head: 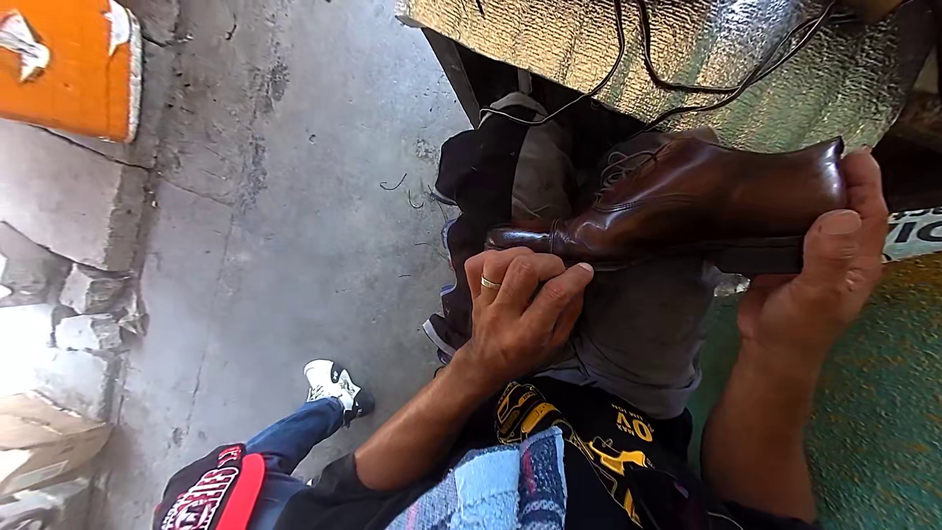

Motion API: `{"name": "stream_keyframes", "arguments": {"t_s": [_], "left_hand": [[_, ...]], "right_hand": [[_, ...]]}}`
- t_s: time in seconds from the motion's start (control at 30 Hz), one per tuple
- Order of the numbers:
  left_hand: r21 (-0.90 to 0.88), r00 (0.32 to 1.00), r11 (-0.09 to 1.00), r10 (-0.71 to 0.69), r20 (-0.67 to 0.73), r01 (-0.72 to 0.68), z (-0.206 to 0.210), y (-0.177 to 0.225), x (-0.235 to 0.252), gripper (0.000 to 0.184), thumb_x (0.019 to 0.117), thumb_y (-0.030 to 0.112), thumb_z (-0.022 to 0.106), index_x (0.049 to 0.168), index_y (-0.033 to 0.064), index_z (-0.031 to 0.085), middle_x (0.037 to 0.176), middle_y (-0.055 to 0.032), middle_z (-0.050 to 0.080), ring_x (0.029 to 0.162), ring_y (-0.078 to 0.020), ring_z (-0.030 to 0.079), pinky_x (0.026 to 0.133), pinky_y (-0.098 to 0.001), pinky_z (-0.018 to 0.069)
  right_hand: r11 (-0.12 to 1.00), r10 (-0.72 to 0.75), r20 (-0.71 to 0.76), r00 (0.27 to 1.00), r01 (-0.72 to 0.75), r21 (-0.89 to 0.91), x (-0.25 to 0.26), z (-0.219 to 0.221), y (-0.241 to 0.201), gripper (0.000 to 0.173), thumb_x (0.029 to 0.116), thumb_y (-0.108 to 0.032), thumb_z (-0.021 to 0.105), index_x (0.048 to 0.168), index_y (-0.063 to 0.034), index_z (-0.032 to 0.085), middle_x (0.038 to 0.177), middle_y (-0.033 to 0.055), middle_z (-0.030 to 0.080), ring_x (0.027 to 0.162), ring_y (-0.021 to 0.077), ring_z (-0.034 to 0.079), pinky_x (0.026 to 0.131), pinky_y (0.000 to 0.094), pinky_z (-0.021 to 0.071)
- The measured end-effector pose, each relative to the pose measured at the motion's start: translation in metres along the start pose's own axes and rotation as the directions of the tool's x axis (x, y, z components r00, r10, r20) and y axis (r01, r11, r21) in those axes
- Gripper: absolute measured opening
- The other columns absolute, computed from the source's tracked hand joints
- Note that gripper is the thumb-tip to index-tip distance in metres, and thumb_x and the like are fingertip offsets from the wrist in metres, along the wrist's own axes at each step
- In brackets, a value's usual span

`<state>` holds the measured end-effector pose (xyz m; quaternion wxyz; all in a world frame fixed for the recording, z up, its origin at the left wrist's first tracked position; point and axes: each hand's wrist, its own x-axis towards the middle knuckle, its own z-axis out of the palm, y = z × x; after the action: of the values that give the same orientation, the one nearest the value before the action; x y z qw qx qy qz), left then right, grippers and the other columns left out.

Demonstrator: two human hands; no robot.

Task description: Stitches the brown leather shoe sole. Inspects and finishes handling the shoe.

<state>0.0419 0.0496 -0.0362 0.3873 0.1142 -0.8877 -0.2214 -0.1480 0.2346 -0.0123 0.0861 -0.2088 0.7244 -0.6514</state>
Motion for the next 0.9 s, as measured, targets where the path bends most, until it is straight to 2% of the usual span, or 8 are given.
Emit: {"name": "stream_keyframes", "arguments": {"t_s": [0.17,0.4,0.57,0.73,0.9], "left_hand": [[0.046,0.999,0.998,-0.052,0.012,0.051,-0.001,0.005,0.000,0.011,0.0925,0.018,0.072,0.102,0.0127,0.074,0.092,-0.0049,0.059,0.094,-0.0199,0.054,0.090,-0.0379,0.0381],[0.002,0.995,0.995,-0.095,-0.012,0.095,0.000,0.004,-0.005,0.010,0.0915,0.018,0.074,0.100,0.0132,0.072,0.093,-0.0037,0.056,0.094,-0.0180,0.053,0.090,-0.0353,0.0390],[0.008,0.993,0.993,-0.117,-0.033,0.117,-0.003,-0.006,-0.009,0.020,0.0919,0.027,0.078,0.104,0.0129,0.072,0.096,-0.0032,0.056,0.096,-0.0171,0.053,0.091,-0.0337,0.0400],[0.010,0.995,0.995,-0.096,-0.024,0.096,-0.004,-0.008,-0.010,0.017,0.0940,0.025,0.075,0.107,0.0137,0.073,0.096,-0.0028,0.056,0.096,-0.0163,0.053,0.091,-0.0340,0.0397],[-0.005,0.997,0.997,-0.073,-0.037,0.073,-0.002,-0.009,-0.010,0.011,0.0934,0.021,0.075,0.102,0.0144,0.073,0.092,-0.0024,0.055,0.094,-0.0164,0.052,0.091,-0.0346,0.0382]], "right_hand": [[1.000,-0.028,-0.011,1.000,0.028,0.004,-0.001,0.000,0.004,0.063,0.1080,-0.040,0.045,0.157,-0.0036,0.031,0.151,0.0046,0.049,0.134,0.0178,0.054,0.111,0.0382,0.0490],[0.999,-0.043,-0.004,0.999,0.043,0.021,-0.001,0.000,0.005,0.065,0.1077,-0.042,0.046,0.157,-0.0035,0.030,0.150,0.0035,0.049,0.134,0.0166,0.053,0.112,0.0376,0.0477],[0.998,-0.049,-0.001,0.999,0.049,0.034,0.001,-0.001,0.008,0.064,0.1072,-0.042,0.047,0.156,-0.0028,0.031,0.150,0.0042,0.049,0.135,0.0170,0.053,0.112,0.0385,0.0473],[0.998,-0.048,0.003,0.999,0.048,0.031,0.003,-0.001,0.010,0.064,0.1070,-0.041,0.047,0.155,-0.0031,0.032,0.150,0.0039,0.049,0.135,0.0168,0.053,0.112,0.0387,0.0473],[0.998,-0.052,0.005,0.999,0.051,0.027,0.004,-0.002,0.010,0.065,0.1067,-0.043,0.047,0.155,-0.0035,0.032,0.151,0.0035,0.049,0.136,0.0169,0.052,0.113,0.0391,0.0463]]}}
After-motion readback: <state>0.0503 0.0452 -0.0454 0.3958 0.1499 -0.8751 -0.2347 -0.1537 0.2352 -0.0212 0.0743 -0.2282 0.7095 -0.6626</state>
